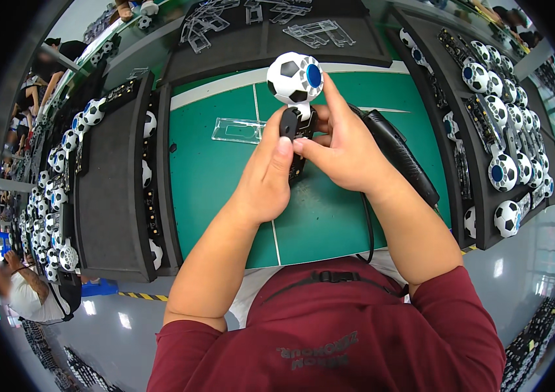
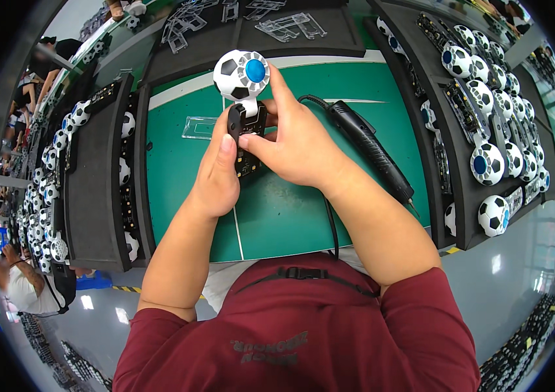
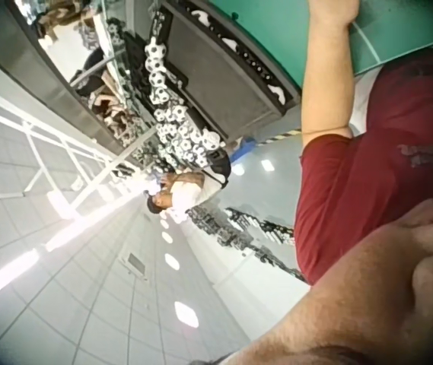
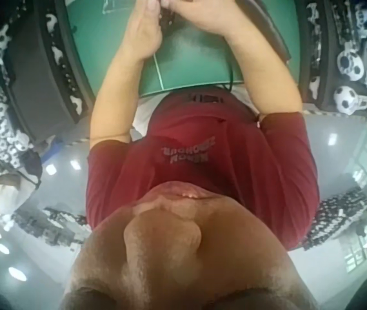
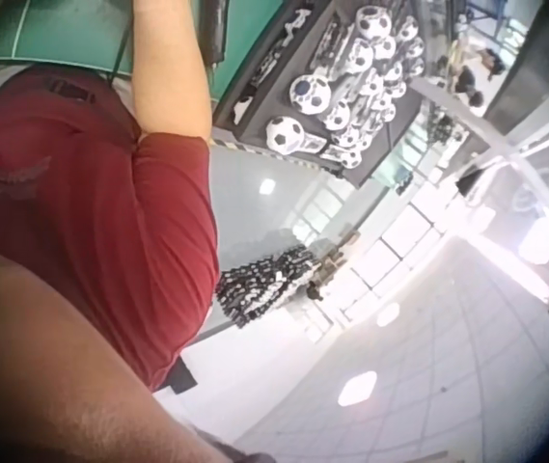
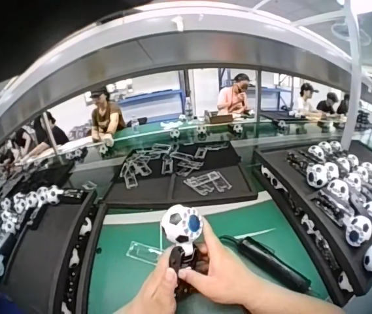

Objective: The recorder is assembling small spherical electronic devices using an electric screwdriver at a manual assembly station.

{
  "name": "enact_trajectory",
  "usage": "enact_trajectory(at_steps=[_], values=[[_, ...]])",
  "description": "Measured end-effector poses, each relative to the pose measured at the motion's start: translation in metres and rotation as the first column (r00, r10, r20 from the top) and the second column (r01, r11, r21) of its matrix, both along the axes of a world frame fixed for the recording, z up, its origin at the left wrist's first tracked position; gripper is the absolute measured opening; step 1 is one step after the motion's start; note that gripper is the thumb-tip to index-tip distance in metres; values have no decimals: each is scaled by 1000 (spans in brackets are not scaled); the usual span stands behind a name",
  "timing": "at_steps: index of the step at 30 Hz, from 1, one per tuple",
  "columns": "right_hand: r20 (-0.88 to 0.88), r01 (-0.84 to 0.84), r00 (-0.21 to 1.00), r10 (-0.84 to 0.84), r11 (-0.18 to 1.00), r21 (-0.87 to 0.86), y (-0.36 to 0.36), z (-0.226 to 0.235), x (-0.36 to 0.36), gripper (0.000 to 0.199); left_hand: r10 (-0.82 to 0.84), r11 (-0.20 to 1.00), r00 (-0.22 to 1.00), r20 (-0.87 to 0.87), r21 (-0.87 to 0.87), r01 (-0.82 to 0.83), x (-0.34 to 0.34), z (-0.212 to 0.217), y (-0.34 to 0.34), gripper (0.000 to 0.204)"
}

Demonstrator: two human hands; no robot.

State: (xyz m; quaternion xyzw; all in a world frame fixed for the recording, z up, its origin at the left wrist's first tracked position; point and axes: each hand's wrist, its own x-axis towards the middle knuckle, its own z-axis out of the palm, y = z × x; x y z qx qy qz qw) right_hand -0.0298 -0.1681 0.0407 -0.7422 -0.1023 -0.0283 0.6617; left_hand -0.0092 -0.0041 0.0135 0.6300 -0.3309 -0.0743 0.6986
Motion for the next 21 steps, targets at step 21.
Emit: enact_trajectory(at_steps=[21], values=[[-5,-53,998,64,868,494,14,-22,3,74,253,958,928,272,-208,-200,4,11,8,50]])
